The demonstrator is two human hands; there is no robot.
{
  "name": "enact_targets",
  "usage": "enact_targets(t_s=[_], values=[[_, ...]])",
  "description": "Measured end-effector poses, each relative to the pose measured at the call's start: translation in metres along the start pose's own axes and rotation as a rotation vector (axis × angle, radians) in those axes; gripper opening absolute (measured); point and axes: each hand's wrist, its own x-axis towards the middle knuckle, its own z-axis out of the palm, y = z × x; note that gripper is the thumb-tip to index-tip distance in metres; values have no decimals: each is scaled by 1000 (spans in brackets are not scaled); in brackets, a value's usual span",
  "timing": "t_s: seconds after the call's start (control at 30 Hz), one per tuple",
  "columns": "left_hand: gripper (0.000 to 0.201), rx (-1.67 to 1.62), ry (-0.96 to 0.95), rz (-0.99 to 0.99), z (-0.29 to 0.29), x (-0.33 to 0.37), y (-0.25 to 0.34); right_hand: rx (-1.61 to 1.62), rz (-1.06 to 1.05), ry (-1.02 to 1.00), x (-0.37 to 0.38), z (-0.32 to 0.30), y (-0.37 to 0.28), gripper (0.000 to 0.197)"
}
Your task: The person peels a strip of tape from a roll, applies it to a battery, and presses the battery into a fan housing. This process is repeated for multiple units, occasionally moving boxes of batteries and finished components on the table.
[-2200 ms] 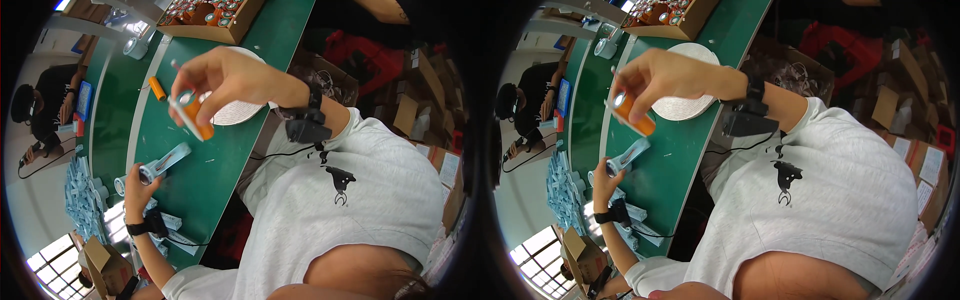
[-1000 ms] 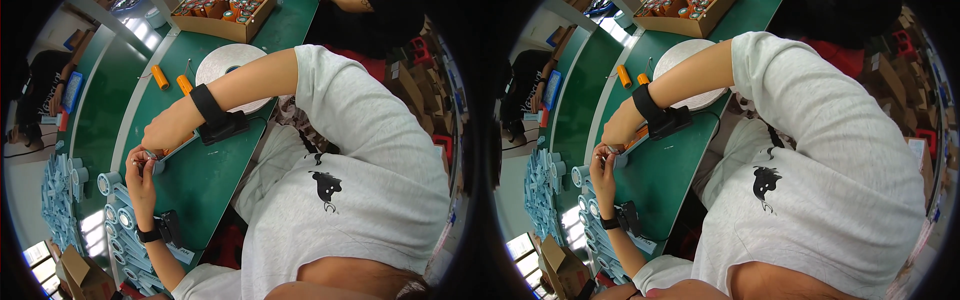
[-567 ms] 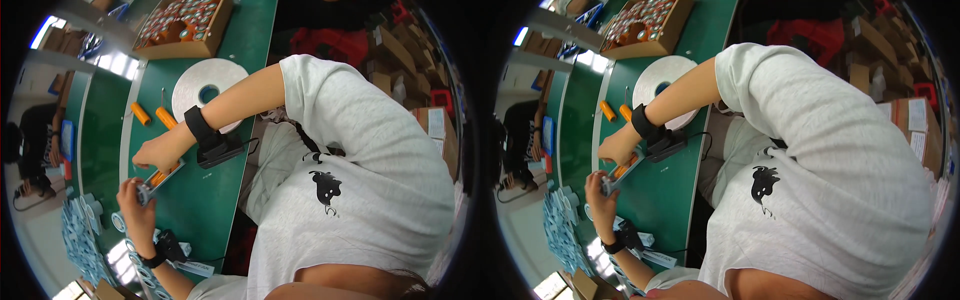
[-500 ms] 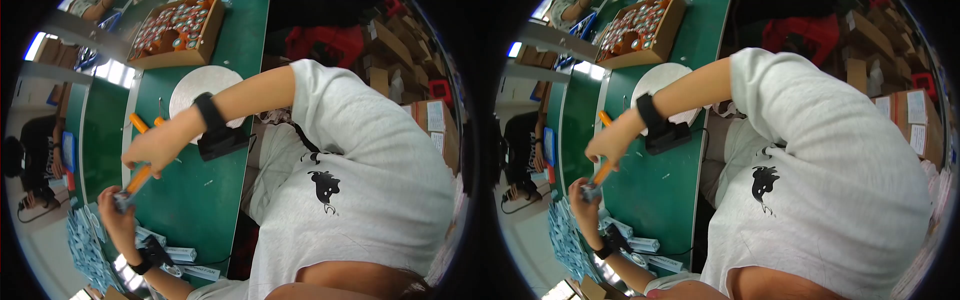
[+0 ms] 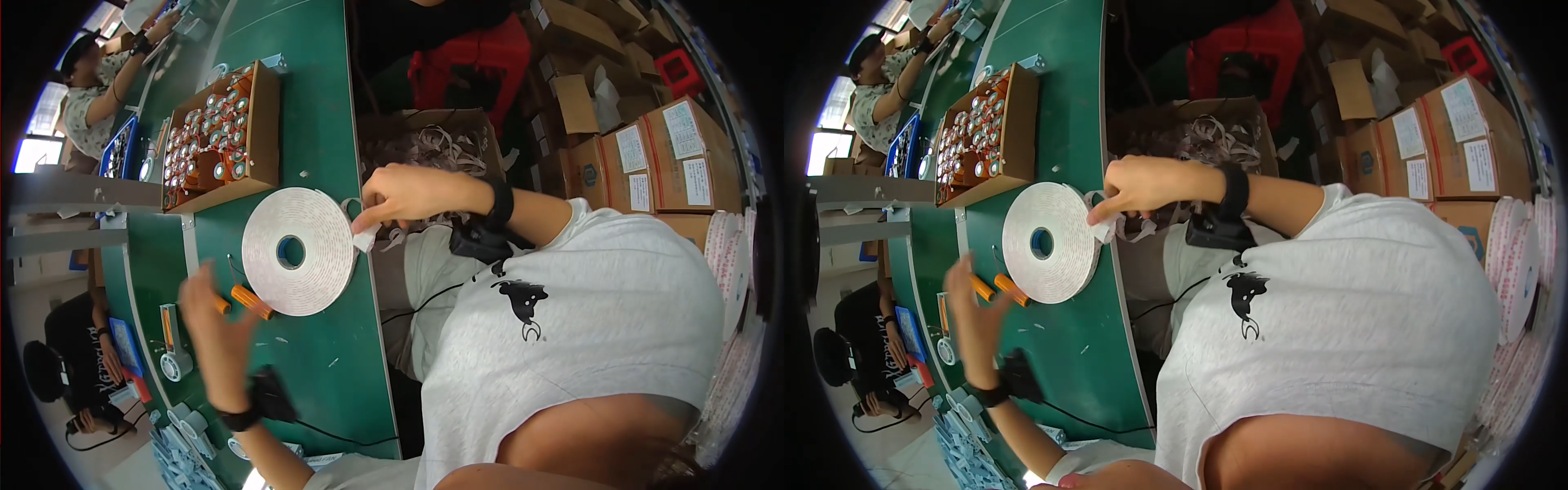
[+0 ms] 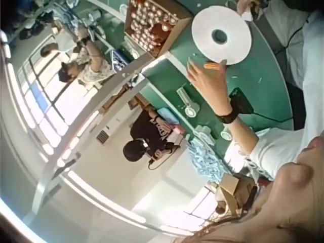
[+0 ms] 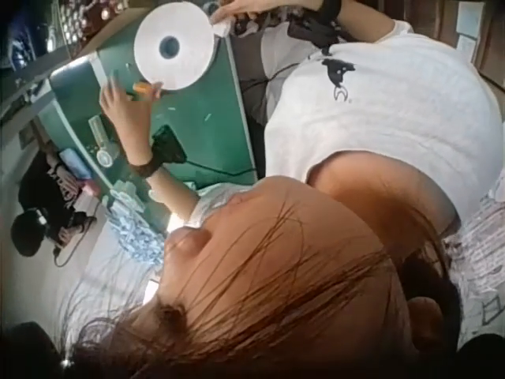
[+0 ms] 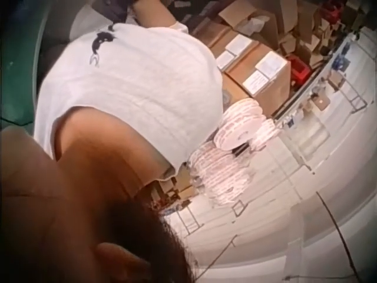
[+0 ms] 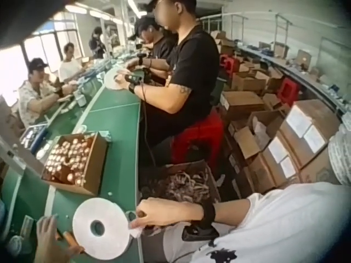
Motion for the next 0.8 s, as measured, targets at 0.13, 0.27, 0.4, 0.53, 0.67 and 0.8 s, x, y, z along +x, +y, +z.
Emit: enact_targets(t_s=[0.13,0.27,0.4,0.53,0.67,0.8], values=[[86,87,-67,2,50,-11,72,117,-242,-42,7,21,-4,32],[78,-97,59,-162,47,1,53,241,-559,-108,-6,0,-22,21],[75,152,481,-538,-21,-42,37,190,-1012,-162,-12,-17,-83,17],[86,350,703,-678,-59,-108,37,-486,-1047,-944,13,3,-143,30],[94,403,767,-913,-42,-155,45,-481,-528,-160,91,59,-145,35],[95,381,810,-959,9,-155,52,-622,-563,116,144,149,-123,36]])
